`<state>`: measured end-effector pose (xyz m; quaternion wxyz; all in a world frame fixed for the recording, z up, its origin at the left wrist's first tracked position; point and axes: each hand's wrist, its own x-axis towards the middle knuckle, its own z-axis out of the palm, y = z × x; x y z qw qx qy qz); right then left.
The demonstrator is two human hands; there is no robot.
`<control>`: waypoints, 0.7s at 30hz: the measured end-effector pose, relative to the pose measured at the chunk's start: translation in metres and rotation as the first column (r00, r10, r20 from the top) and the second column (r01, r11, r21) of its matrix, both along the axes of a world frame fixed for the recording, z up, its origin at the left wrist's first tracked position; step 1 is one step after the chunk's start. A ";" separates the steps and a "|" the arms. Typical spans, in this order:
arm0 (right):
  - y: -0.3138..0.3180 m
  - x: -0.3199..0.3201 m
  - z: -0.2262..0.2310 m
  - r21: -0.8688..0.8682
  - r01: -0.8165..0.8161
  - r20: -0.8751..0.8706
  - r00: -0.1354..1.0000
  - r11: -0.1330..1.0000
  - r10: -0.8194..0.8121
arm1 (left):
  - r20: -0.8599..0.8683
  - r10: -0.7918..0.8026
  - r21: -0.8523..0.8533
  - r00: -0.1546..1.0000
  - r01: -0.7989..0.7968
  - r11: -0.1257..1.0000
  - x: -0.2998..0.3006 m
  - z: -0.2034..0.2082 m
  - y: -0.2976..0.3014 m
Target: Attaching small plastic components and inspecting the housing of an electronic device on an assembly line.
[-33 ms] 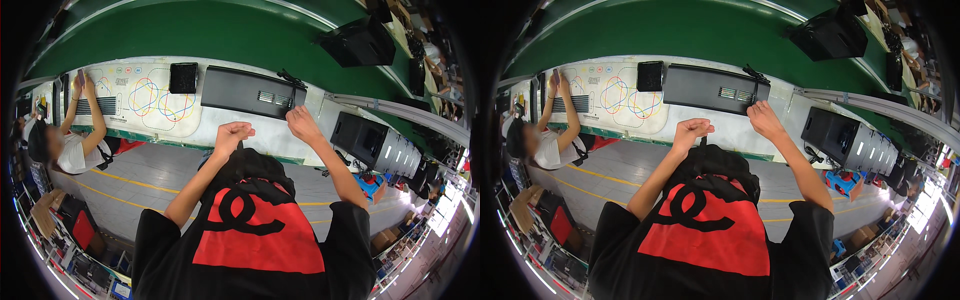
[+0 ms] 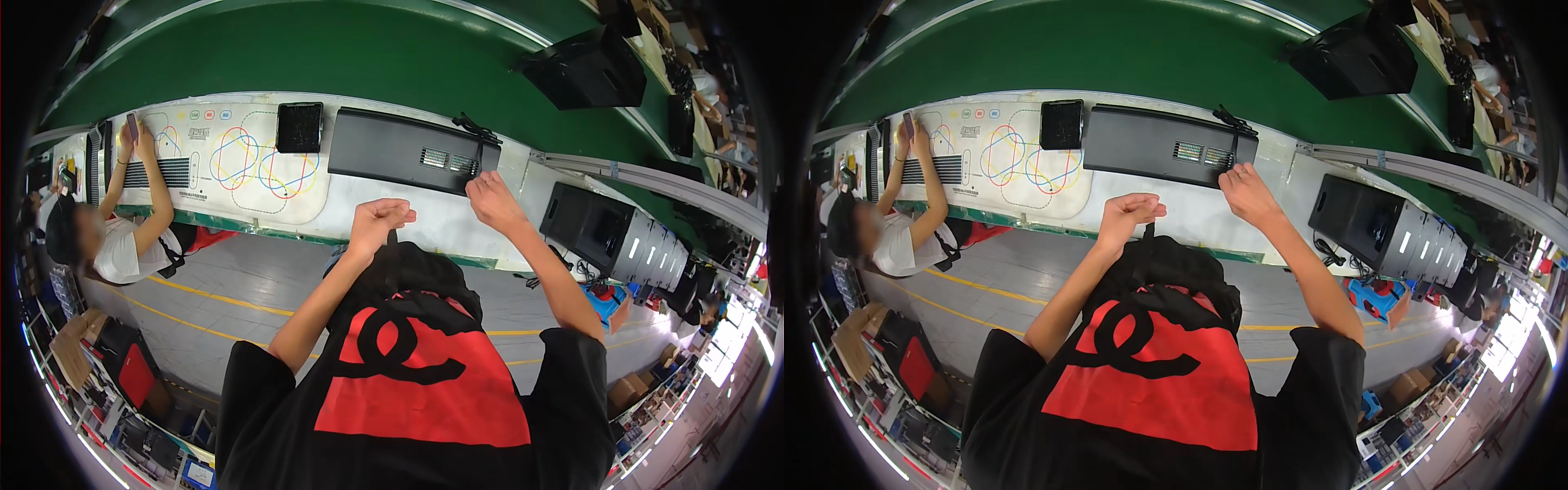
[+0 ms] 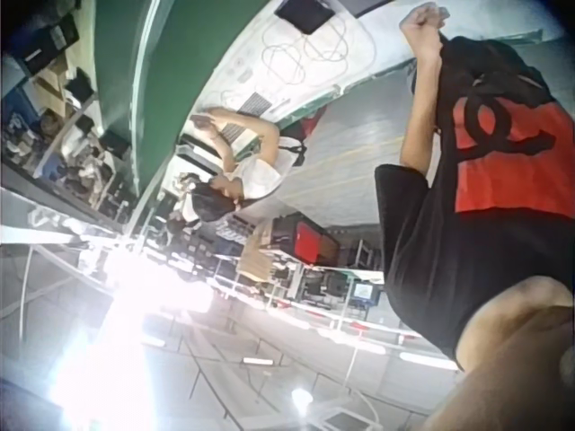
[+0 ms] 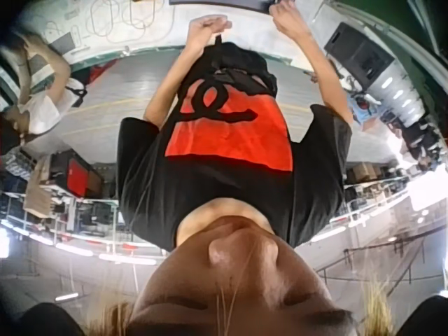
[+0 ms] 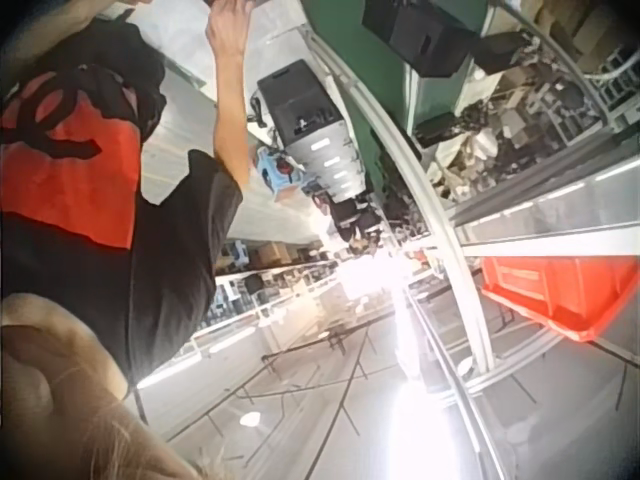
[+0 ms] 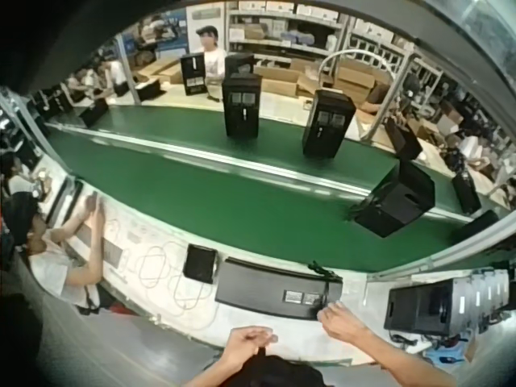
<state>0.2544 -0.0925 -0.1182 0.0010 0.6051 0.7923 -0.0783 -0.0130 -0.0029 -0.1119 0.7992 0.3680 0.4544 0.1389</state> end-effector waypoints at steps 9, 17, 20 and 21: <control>0.049 -0.004 -0.002 -0.236 0.070 0.160 0.987 0.969 -0.033 | 0.237 0.043 -0.050 0.971 -0.033 0.998 -0.004 0.035 0.016; 0.058 0.009 0.008 -0.466 -0.219 0.065 0.958 0.857 0.280 | 0.613 0.140 -0.169 0.778 -0.044 0.985 -0.006 0.094 0.019; 0.048 0.005 0.012 -0.365 -0.232 0.104 0.952 0.902 0.287 | 0.662 0.137 -0.187 0.736 -0.015 0.982 -0.005 0.104 0.017; 0.047 -0.012 0.027 -0.206 -0.143 -0.044 0.990 0.968 0.137 | 0.664 0.143 -0.185 0.734 -0.024 0.982 -0.006 0.104 0.018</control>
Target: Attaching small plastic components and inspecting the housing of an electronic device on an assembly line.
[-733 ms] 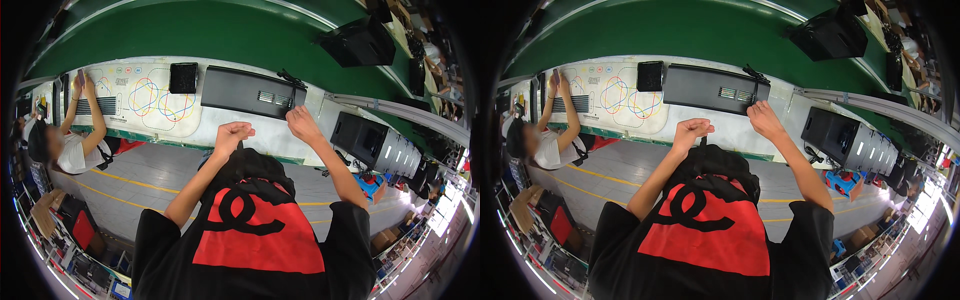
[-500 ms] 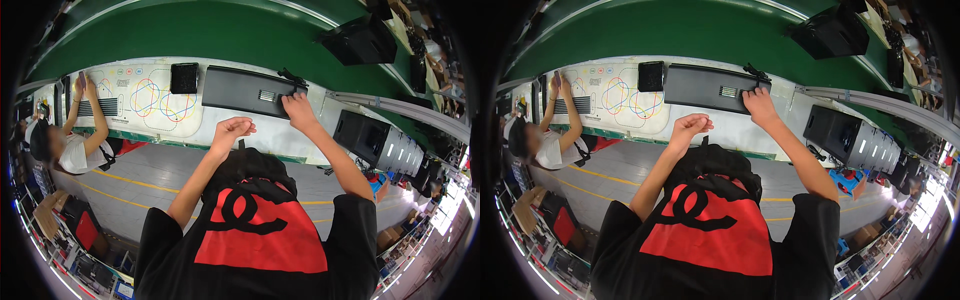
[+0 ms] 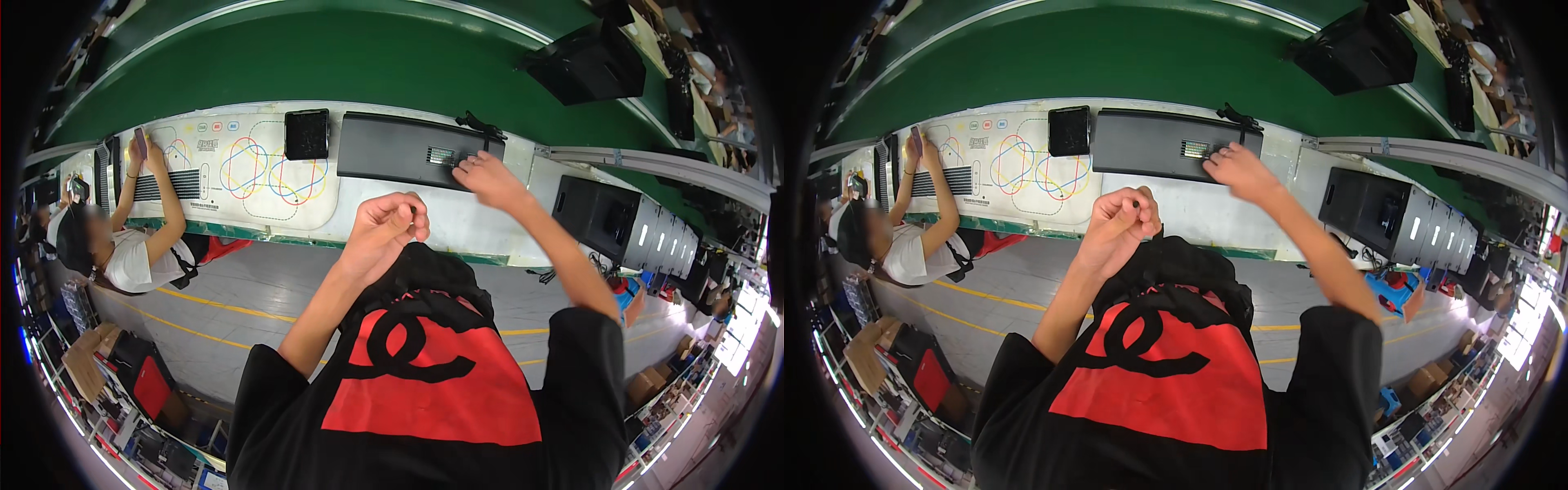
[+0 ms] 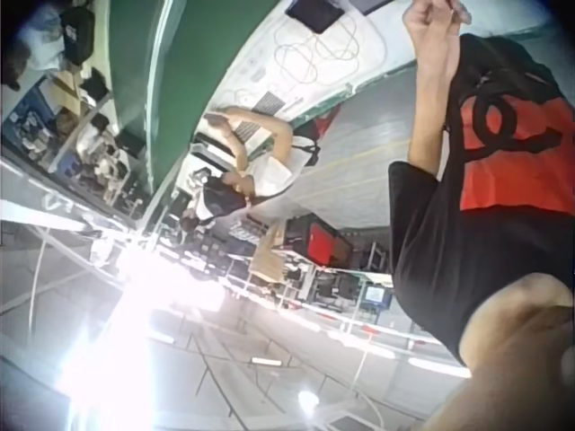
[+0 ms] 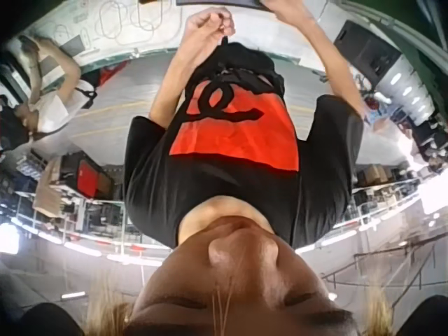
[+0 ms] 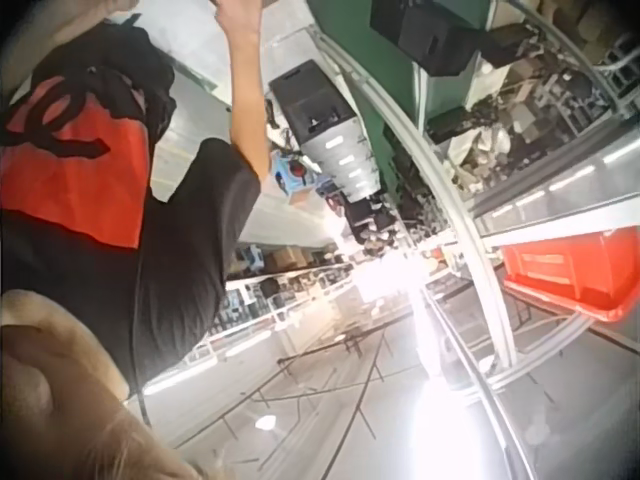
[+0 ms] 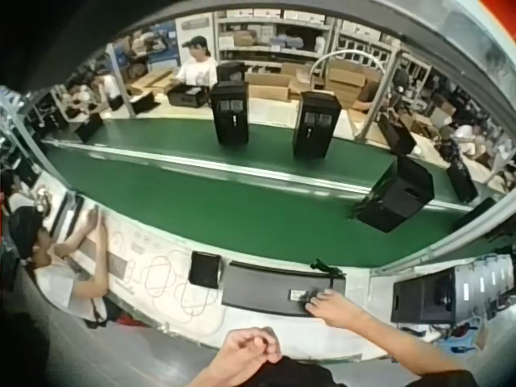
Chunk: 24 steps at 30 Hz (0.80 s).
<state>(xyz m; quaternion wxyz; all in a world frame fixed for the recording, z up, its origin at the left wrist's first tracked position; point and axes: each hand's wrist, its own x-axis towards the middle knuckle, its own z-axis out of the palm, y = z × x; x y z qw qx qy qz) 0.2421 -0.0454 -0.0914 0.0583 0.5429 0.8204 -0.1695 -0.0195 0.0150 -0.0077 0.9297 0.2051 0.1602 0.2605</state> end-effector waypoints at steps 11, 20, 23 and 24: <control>-0.019 -0.123 0.093 0.147 0.682 -0.854 0.454 0.716 -0.256 | -0.404 -0.019 0.267 0.915 0.138 0.954 -0.011 -0.038 0.000; -0.020 -0.113 0.013 0.187 0.698 -0.724 0.573 0.691 -0.383 | -0.607 -0.158 0.168 0.778 0.321 0.932 -0.016 -0.092 0.006; -0.007 -0.097 -0.047 0.255 0.682 -0.620 0.660 0.685 -0.425 | -0.680 -0.069 0.162 0.730 0.242 0.956 -0.028 -0.131 0.006; -0.003 -0.096 -0.056 0.285 0.639 -0.558 0.717 0.715 -0.418 | -0.681 -0.068 0.162 0.729 0.241 0.957 -0.034 -0.136 0.007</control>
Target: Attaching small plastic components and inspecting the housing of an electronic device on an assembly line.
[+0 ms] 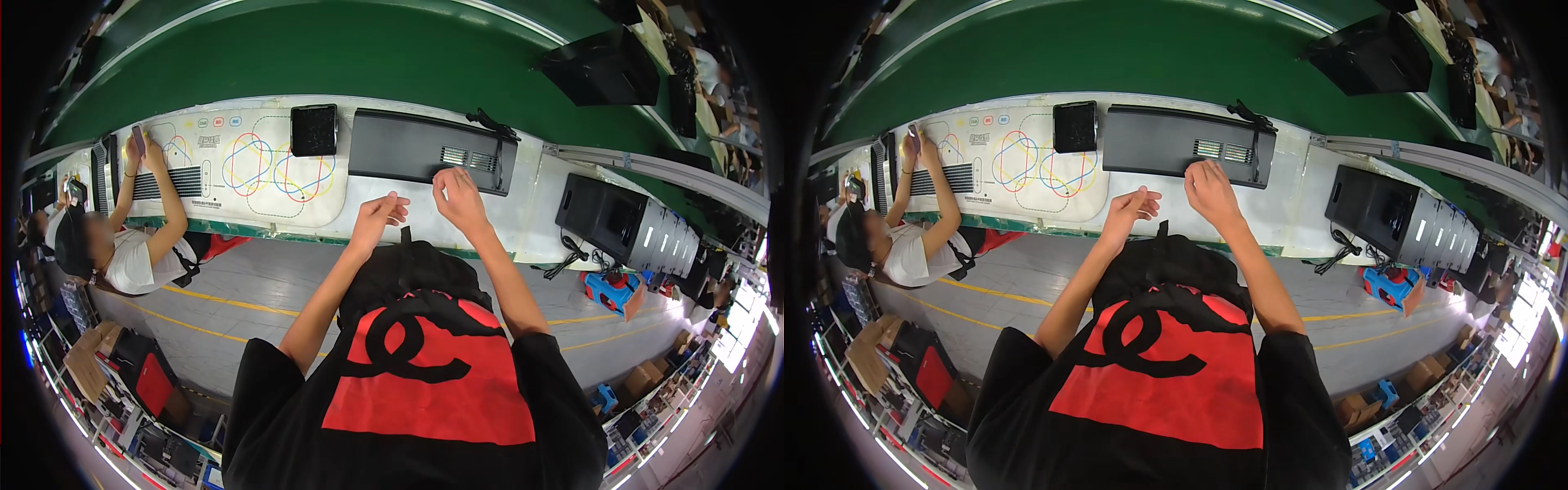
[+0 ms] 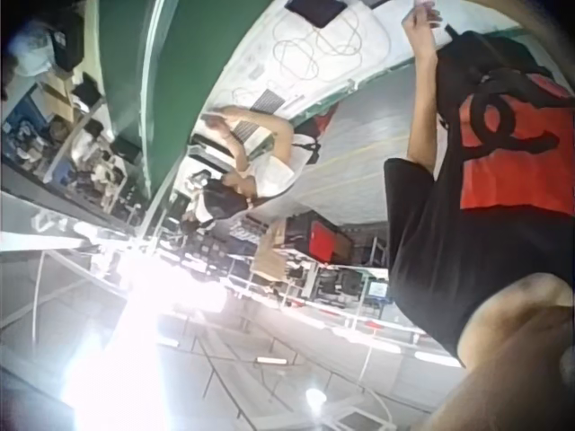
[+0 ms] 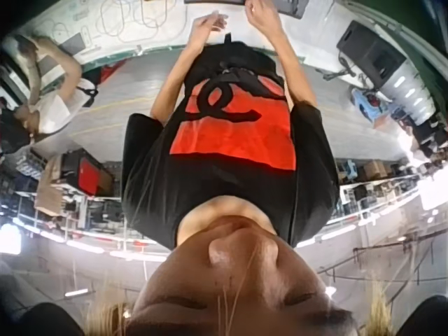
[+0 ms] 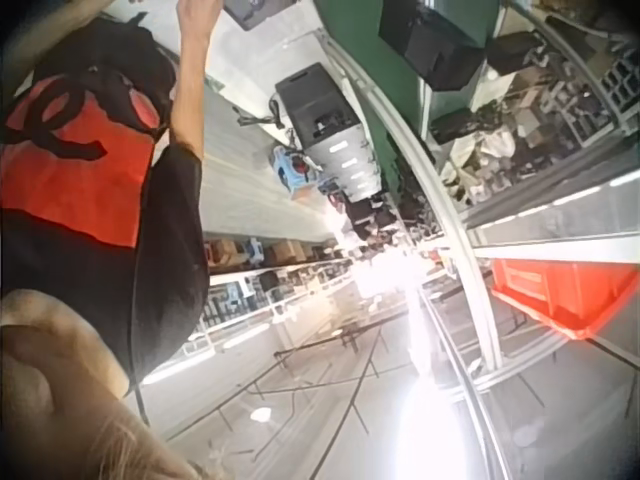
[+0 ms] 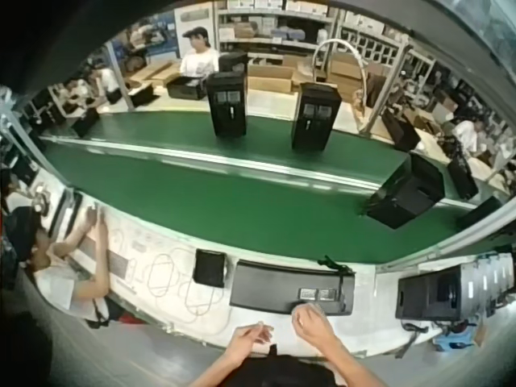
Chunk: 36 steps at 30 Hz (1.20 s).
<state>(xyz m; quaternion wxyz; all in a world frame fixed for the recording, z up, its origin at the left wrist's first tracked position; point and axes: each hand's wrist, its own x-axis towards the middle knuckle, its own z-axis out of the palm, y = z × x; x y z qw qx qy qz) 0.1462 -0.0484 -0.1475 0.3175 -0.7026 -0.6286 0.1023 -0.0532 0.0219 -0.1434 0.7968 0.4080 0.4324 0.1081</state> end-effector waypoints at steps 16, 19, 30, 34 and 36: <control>0.016 -0.003 0.008 -0.283 -0.114 0.271 0.943 0.952 0.193 | -0.120 0.081 -0.012 0.989 -0.083 0.997 -0.050 -0.032 0.016; 0.020 0.003 0.014 -0.324 -0.165 0.230 0.941 0.931 0.247 | -0.136 0.095 -0.023 0.986 -0.099 0.995 -0.052 -0.033 0.022; 0.057 -0.007 0.005 -0.542 0.377 0.169 0.924 0.751 -0.342 | -0.163 0.307 0.118 0.938 -0.291 0.950 -0.055 -0.050 0.067; 0.046 -0.012 -0.003 -0.435 0.427 0.238 0.904 0.792 -0.356 | -0.083 0.360 0.258 0.929 -0.328 0.909 -0.027 -0.083 0.078; 0.031 0.007 -0.002 -0.417 0.351 -0.108 0.897 0.838 -0.429 | -0.103 0.361 0.274 0.927 -0.323 0.906 -0.013 -0.097 0.081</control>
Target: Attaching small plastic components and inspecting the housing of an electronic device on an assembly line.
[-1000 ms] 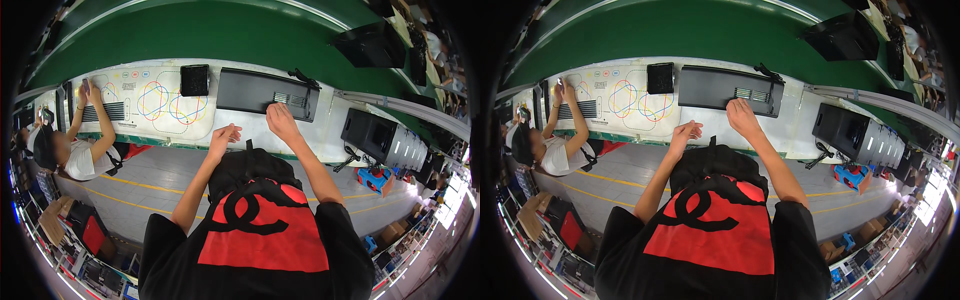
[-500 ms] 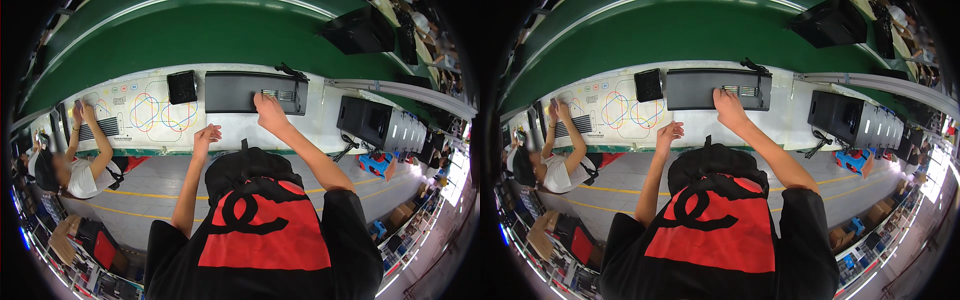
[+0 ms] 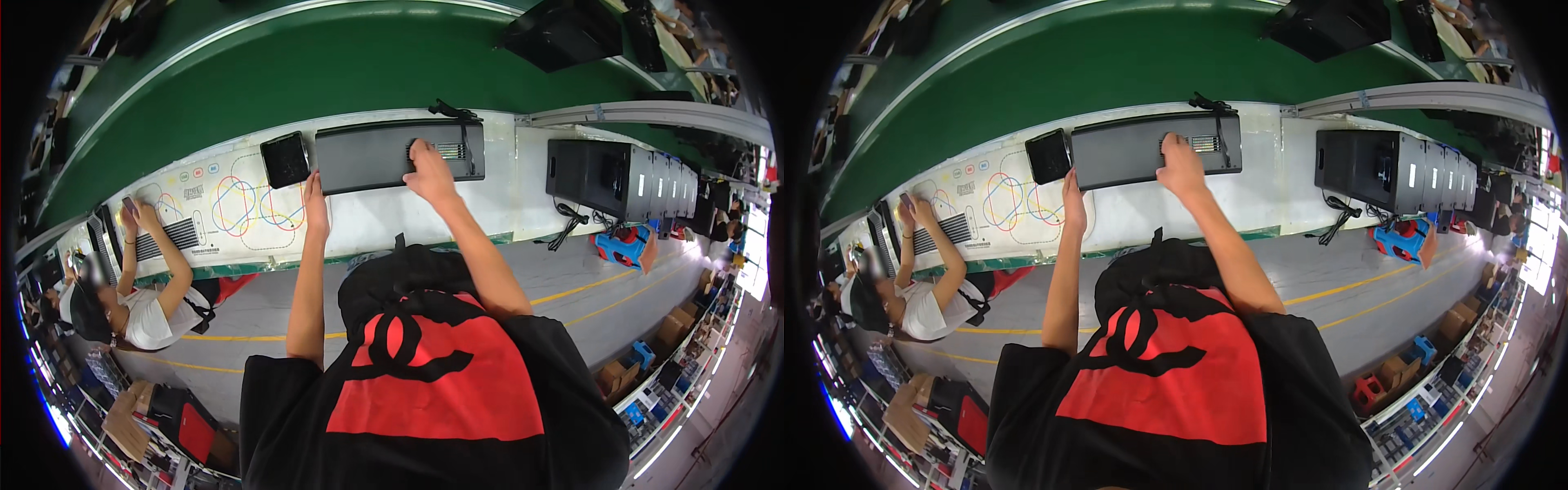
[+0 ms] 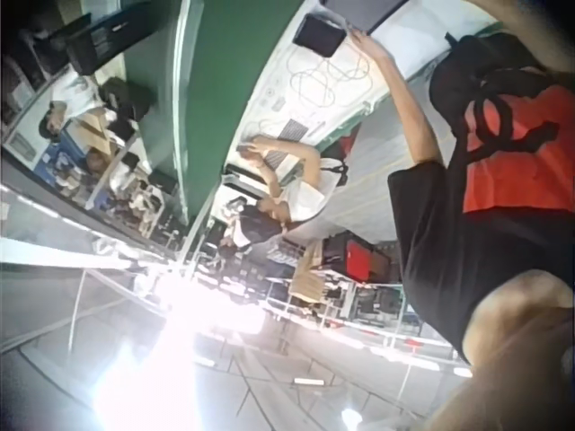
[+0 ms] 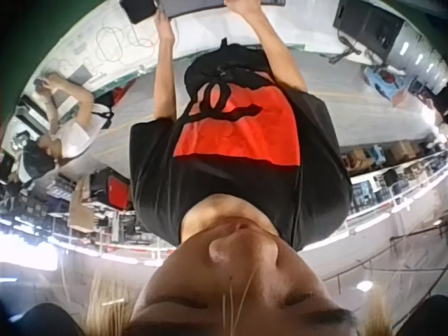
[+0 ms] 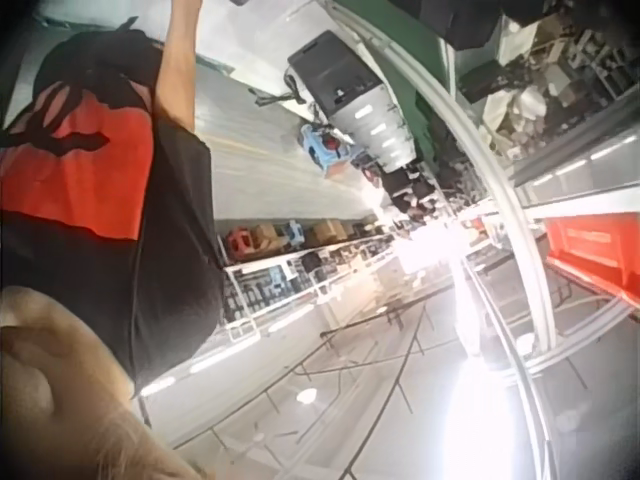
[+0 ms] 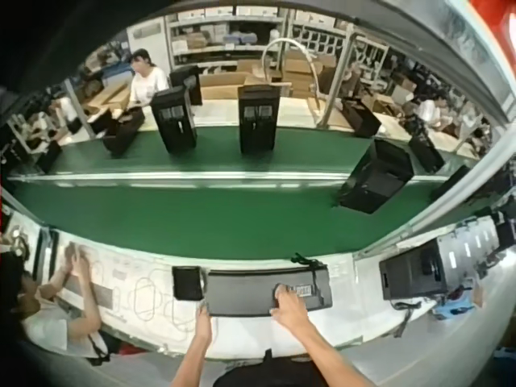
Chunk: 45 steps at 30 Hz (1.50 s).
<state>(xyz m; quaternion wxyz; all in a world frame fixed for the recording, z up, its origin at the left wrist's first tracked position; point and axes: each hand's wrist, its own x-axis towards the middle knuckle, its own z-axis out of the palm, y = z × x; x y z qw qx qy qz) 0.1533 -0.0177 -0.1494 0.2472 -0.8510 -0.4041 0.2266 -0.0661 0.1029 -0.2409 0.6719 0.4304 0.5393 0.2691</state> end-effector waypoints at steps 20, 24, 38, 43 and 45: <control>-0.135 0.065 -0.023 -0.022 0.833 -0.762 0.345 0.553 -0.548 | -0.095 -0.072 0.021 0.993 0.075 0.997 0.011 0.094 -0.023; -0.102 0.092 -0.006 0.159 0.737 -0.660 0.574 0.657 -0.484 | -0.231 -0.210 0.076 0.950 0.233 0.970 0.021 0.085 0.006; -0.144 0.077 -0.025 0.203 0.804 -0.687 0.523 0.558 -0.504 | -0.641 0.093 0.516 0.762 0.338 0.787 -0.027 -0.043 0.084; -0.172 0.063 -0.026 0.246 0.796 -0.636 0.564 0.554 -0.527 | -0.848 0.076 0.391 0.524 0.522 0.758 -0.031 -0.092 0.126; -0.186 0.054 -0.026 0.223 0.816 -0.598 0.546 0.533 -0.586 | -0.833 0.124 0.426 0.539 0.482 0.766 -0.018 -0.085 0.116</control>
